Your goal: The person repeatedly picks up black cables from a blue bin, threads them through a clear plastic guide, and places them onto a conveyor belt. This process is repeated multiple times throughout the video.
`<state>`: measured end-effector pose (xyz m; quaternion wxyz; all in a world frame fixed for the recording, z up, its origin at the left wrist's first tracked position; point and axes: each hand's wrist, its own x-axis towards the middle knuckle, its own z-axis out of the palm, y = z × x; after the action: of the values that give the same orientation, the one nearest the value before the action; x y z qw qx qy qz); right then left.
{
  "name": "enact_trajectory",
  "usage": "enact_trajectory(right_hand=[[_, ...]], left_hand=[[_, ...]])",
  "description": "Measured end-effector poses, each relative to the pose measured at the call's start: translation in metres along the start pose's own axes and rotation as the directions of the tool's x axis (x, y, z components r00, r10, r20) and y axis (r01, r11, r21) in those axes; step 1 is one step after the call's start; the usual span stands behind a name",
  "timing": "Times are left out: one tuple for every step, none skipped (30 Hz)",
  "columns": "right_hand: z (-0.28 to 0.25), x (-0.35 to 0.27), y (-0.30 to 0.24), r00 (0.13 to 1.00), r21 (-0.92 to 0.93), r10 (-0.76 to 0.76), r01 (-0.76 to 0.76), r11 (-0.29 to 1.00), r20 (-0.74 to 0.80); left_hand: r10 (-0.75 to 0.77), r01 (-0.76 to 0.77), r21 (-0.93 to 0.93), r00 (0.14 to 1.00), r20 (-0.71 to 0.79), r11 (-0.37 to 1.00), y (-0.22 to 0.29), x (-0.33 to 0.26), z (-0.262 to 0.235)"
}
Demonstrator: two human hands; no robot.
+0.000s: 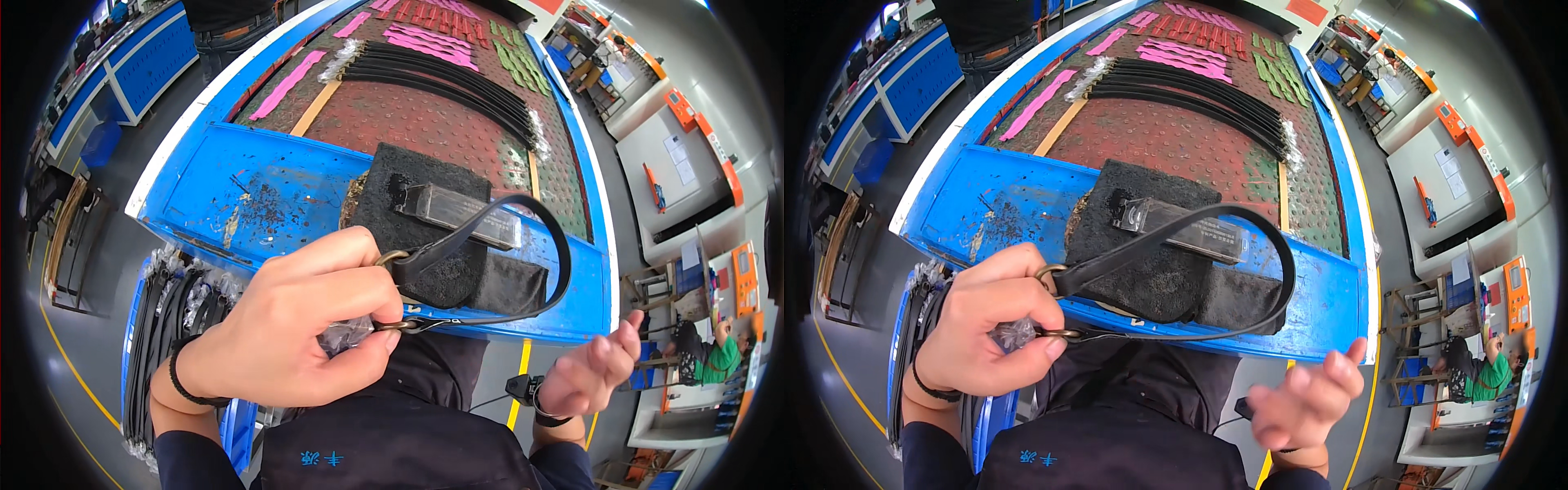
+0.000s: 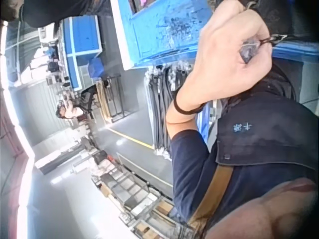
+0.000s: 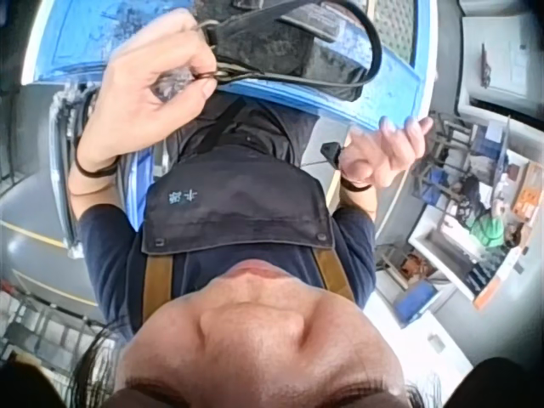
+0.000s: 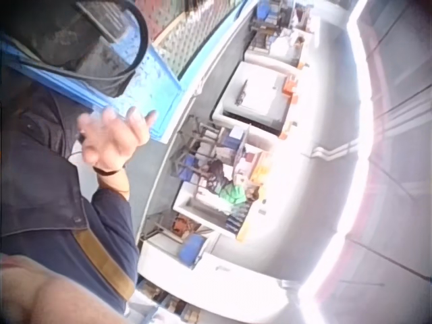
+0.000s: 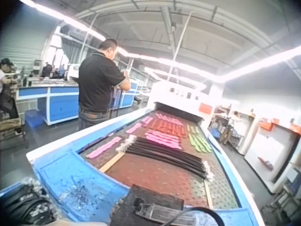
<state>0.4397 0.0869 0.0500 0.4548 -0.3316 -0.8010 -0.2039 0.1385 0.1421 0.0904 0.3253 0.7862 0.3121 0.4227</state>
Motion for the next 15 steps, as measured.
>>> enact_trajectory(right_hand=[[0.002,-0.009,0.004,0.988,-0.034,0.124,-0.121,0.992,0.089],[0.006,-0.018,0.008,0.954,-0.080,0.246,-0.235,0.969,0.173],[0.008,-0.024,0.011,0.895,-0.148,0.370,-0.342,0.928,0.250],[0.016,-0.031,0.014,0.845,-0.217,0.430,-0.377,0.901,0.318],[0.025,-0.039,0.017,0.786,-0.287,0.490,-0.404,0.868,0.377],[0.032,-0.044,0.019,0.717,-0.358,0.549,-0.423,0.832,0.429],[0.035,-0.049,0.020,0.655,-0.361,0.589,-0.466,0.808,0.473],[0.031,-0.048,0.021,0.680,-0.331,0.560,-0.452,0.829,0.474],[0.025,-0.043,0.023,0.706,-0.294,0.524,-0.433,0.852,0.476],[0.019,-0.039,0.023,0.730,-0.262,0.493,-0.418,0.870,0.473],[0.014,-0.032,0.021,0.775,-0.169,0.482,-0.454,0.875,0.409],[0.010,-0.023,0.016,0.813,-0.104,0.452,-0.447,0.888,0.368],[0.006,-0.013,0.009,0.846,-0.040,0.424,-0.436,0.899,0.323],[0.005,-0.002,0.001,0.875,0.024,0.398,-0.420,0.907,0.275],[0.010,0.008,-0.006,0.885,0.068,0.370,-0.404,0.912,0.284]], left_hand=[[0.004,-0.004,0.020,1.000,-0.022,1.000,-0.001,-0.002,0.000],[0.009,-0.008,0.040,0.999,-0.043,0.999,-0.003,-0.003,0.000],[0.011,-0.009,0.042,0.999,-0.050,0.999,-0.003,-0.003,-0.001],[0.011,-0.009,0.048,0.998,-0.057,0.999,-0.004,-0.004,-0.001],[0.012,-0.009,0.054,0.998,-0.064,0.999,-0.004,-0.004,0.000],[0.009,-0.006,0.058,0.998,-0.065,0.998,-0.005,-0.004,0.000],[0.007,-0.003,0.062,0.998,-0.066,0.998,-0.006,-0.003,0.000],[0.005,-0.001,0.065,0.998,-0.065,0.998,-0.006,-0.003,0.001],[-0.003,0.008,0.074,0.998,-0.060,0.997,-0.006,-0.004,0.000],[-0.009,0.012,0.080,0.999,-0.048,0.997,-0.006,-0.003,0.001],[-0.014,0.017,0.086,0.999,-0.035,0.996,-0.005,-0.003,0.003],[0.003,-0.002,0.089,1.000,-0.020,0.996,-0.007,-0.001,0.004],[0.020,-0.019,0.090,1.000,-0.005,0.996,-0.008,0.000,0.006],[0.037,-0.037,0.091,0.999,0.011,0.995,-0.009,0.001,0.007],[0.030,-0.033,0.098,0.999,0.032,0.995,-0.008,0.001,0.009]])
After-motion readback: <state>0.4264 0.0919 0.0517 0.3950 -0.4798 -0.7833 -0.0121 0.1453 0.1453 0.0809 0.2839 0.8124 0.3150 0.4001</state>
